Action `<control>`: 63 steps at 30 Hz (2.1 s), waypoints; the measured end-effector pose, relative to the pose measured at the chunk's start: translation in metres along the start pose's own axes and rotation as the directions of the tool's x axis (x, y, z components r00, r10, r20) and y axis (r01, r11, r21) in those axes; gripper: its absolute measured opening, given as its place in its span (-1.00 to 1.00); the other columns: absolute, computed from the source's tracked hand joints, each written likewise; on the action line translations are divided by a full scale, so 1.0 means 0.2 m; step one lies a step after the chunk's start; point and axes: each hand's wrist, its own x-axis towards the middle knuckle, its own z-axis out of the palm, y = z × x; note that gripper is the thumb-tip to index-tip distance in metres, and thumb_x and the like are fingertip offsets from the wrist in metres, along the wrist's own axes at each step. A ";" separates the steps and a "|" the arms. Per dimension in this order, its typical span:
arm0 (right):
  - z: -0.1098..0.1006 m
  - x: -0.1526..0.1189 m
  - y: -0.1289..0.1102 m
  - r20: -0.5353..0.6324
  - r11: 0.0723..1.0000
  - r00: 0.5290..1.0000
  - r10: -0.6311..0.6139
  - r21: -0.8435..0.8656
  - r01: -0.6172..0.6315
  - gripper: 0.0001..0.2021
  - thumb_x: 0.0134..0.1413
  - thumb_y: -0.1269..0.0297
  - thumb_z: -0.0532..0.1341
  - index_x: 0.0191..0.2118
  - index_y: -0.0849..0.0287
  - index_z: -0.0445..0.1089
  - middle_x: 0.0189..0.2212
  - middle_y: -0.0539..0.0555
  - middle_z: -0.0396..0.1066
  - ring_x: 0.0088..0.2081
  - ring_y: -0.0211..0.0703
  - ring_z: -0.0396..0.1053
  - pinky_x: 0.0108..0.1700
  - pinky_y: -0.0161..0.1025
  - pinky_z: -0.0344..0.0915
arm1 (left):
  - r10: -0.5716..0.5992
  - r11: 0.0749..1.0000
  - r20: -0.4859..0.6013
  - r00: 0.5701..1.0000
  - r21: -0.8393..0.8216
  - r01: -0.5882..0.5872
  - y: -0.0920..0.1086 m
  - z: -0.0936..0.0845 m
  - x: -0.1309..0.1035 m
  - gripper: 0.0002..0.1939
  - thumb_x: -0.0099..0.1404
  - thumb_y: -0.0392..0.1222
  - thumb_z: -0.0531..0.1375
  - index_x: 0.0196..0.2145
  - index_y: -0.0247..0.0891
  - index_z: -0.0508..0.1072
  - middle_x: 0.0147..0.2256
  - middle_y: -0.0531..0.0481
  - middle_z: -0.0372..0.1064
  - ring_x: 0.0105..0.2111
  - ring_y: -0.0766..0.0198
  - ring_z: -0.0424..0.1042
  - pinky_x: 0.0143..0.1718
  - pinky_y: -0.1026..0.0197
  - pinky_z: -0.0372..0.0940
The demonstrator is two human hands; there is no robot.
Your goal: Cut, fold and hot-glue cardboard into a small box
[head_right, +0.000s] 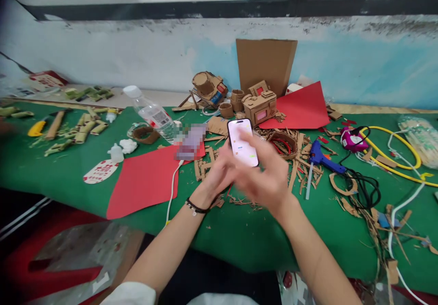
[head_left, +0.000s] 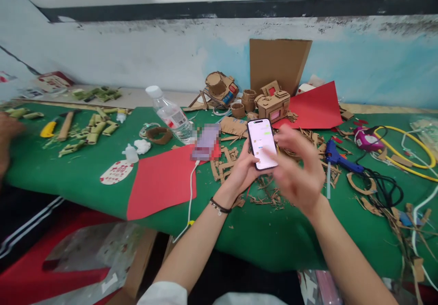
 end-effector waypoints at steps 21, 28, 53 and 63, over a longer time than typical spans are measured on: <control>0.19 -0.05 0.31 0.079 0.599 0.850 0.521 0.676 -0.430 -0.40 0.27 0.11 0.38 0.39 -0.17 0.36 0.48 -0.01 0.30 0.51 0.13 0.20 0.54 0.23 0.15 | -0.020 0.995 0.235 0.972 0.101 -0.004 -0.02 -0.04 -0.01 0.23 0.19 -0.40 0.38 0.57 0.25 -0.18 0.49 -0.18 0.23 0.38 -0.33 0.37 0.29 -0.57 0.36; 0.20 -0.06 0.30 0.069 0.641 0.864 0.499 0.641 -0.422 -0.34 0.24 0.18 0.40 0.41 -0.14 0.29 0.44 0.08 0.34 0.47 0.15 0.27 0.47 0.23 0.27 | 0.005 0.995 0.198 0.980 0.095 -0.024 -0.05 -0.05 0.00 0.09 0.27 -0.28 0.42 0.55 0.15 -0.06 0.42 -0.22 0.34 0.37 -0.32 0.40 0.28 -0.51 0.39; 0.19 -0.07 0.32 0.060 0.715 0.899 0.433 0.584 -0.383 -0.27 0.24 0.01 0.47 0.45 -0.13 0.28 0.49 0.12 0.26 0.51 0.17 0.21 0.53 0.26 0.19 | -0.016 0.998 0.105 0.994 0.054 0.011 -0.01 0.00 -0.01 0.00 0.22 -0.32 0.29 0.52 0.07 0.01 0.41 -0.14 0.36 0.39 -0.24 0.38 0.29 -0.52 0.38; 0.13 -0.05 0.32 0.233 0.636 0.895 0.380 0.637 -0.436 -0.18 0.21 0.14 0.48 0.51 -0.25 0.21 0.55 -0.04 0.16 0.51 0.11 0.21 0.52 0.19 0.23 | -0.011 1.000 0.132 0.991 0.029 0.008 -0.01 -0.03 0.00 -0.08 0.38 -0.21 0.26 0.55 0.23 -0.04 0.43 -0.09 0.34 0.33 -0.25 0.45 0.21 -0.53 0.45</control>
